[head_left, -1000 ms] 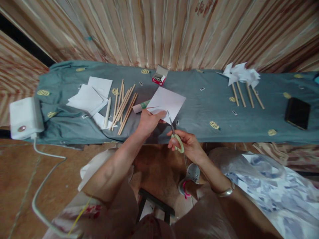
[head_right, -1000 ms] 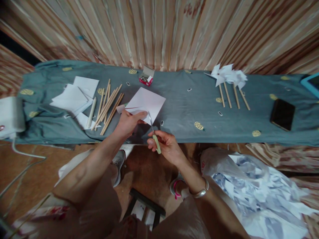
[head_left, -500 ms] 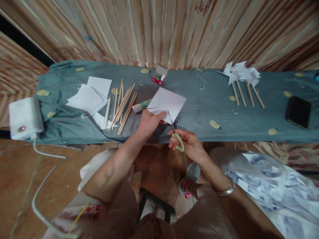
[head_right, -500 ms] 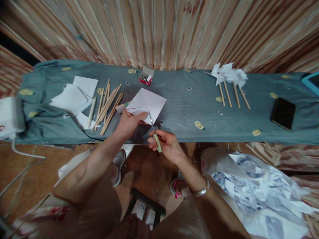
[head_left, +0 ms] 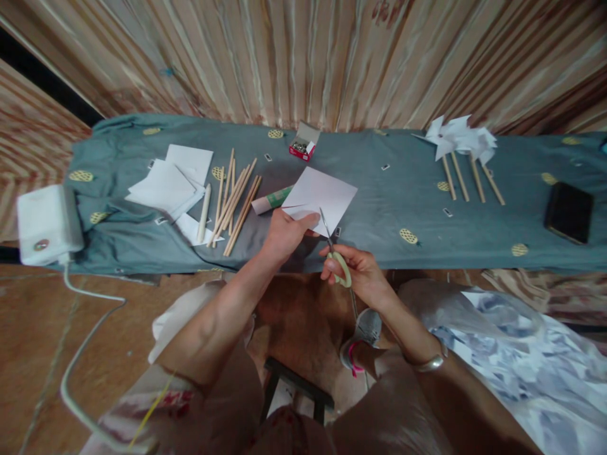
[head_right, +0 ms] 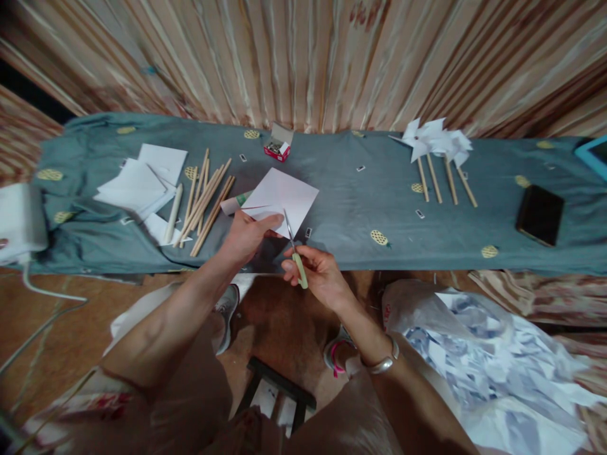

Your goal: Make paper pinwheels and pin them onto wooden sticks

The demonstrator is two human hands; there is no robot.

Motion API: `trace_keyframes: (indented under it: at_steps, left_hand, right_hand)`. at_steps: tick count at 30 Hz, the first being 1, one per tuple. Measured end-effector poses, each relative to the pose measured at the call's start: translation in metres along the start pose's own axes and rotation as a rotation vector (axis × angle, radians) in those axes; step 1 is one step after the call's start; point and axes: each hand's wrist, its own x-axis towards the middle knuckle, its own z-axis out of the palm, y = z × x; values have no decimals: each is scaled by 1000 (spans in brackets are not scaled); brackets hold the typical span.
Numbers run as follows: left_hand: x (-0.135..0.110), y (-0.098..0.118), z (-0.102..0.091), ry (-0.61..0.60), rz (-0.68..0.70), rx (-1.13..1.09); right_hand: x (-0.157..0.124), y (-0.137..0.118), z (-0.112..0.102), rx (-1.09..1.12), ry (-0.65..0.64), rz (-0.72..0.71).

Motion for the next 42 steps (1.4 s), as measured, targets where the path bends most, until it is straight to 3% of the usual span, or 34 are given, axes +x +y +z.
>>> trace_keyframes:
  at_steps: [35,42]
  left_hand:
    - [-1,2,1,0,-22,-9]
    - [5,-9,-1,22,-22,-42]
  right_hand:
    - [1,0,2,0,26,7]
    - [1,3,2,-5,26,-4]
